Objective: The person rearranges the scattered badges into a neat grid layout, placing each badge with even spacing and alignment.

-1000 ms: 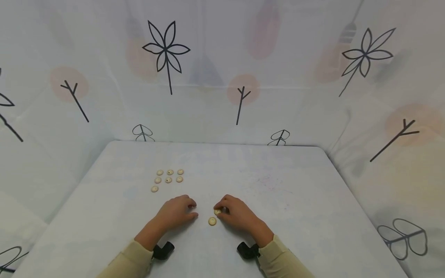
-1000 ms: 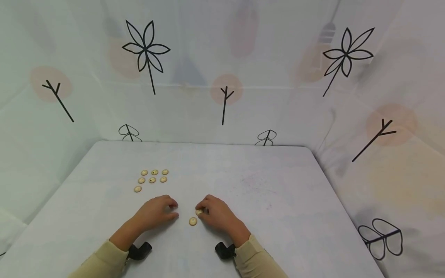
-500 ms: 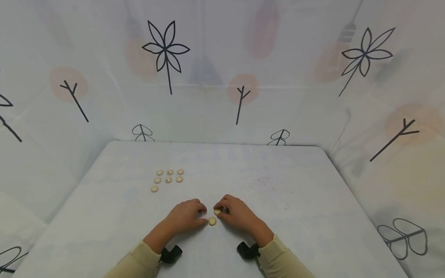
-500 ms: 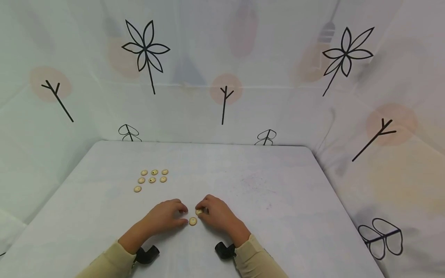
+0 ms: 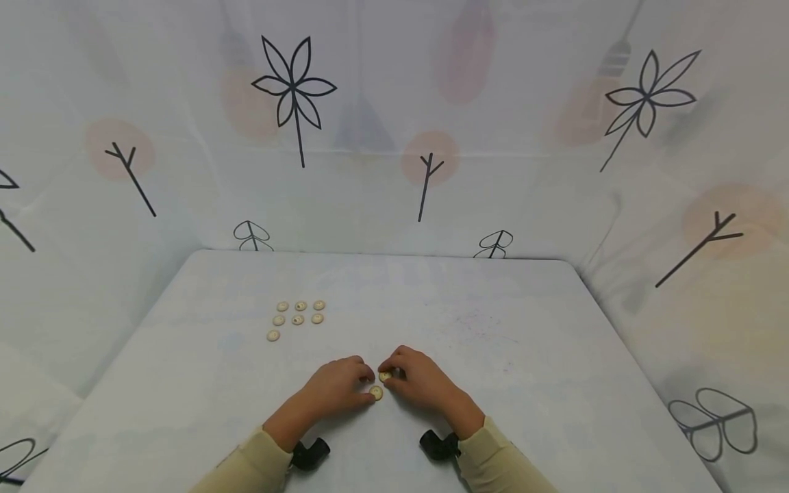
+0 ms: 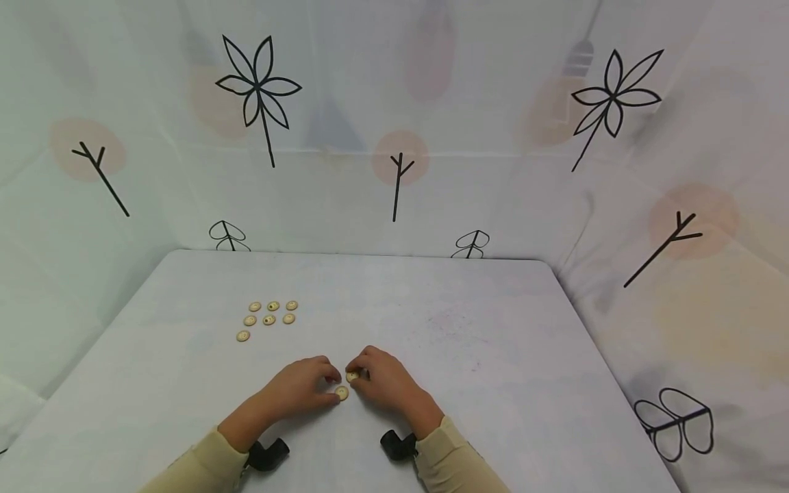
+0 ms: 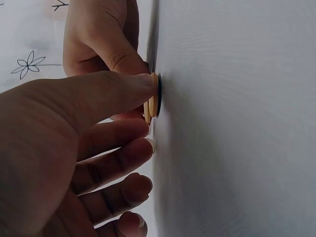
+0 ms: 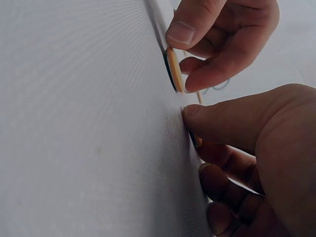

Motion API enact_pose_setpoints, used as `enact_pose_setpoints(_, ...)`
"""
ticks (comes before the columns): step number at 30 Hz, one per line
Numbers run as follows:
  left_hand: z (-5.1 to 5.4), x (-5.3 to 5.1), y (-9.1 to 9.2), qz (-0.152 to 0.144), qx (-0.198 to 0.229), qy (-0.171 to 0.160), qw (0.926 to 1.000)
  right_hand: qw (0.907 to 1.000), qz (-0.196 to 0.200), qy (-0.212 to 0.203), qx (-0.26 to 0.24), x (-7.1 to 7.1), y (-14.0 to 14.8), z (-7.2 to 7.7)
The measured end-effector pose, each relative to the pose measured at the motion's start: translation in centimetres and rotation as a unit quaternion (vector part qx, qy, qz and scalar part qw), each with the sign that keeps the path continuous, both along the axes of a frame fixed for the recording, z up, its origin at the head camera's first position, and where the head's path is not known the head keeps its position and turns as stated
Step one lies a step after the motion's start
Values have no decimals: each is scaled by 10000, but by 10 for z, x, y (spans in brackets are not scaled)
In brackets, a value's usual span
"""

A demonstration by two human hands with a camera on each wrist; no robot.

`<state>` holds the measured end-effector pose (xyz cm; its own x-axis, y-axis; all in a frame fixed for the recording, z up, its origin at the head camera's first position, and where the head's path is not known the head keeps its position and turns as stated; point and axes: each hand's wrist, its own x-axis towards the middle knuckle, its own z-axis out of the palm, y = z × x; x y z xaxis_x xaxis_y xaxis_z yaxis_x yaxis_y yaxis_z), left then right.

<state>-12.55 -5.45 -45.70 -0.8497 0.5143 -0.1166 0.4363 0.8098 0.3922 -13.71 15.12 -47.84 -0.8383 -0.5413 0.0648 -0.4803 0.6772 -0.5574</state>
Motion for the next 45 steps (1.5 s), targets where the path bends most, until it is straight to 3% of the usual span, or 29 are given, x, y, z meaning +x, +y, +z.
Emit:
enact_pose_setpoints(17,-3,-1,9,-384,180,69,9991,10000,-6,84,36,2,0,1)
enact_pose_setpoints(26,-1,-1,11,-338,44,58,9994,9999,-35,102,84,2,0,1)
enact_pose_setpoints(36,-2,-5,11,-277,135,-193,9993,9999,-9,122,50,1,-1,0)
enact_pose_setpoints(45,-1,-6,9,-324,129,-4,9994,9999,3,101,92,2,0,1)
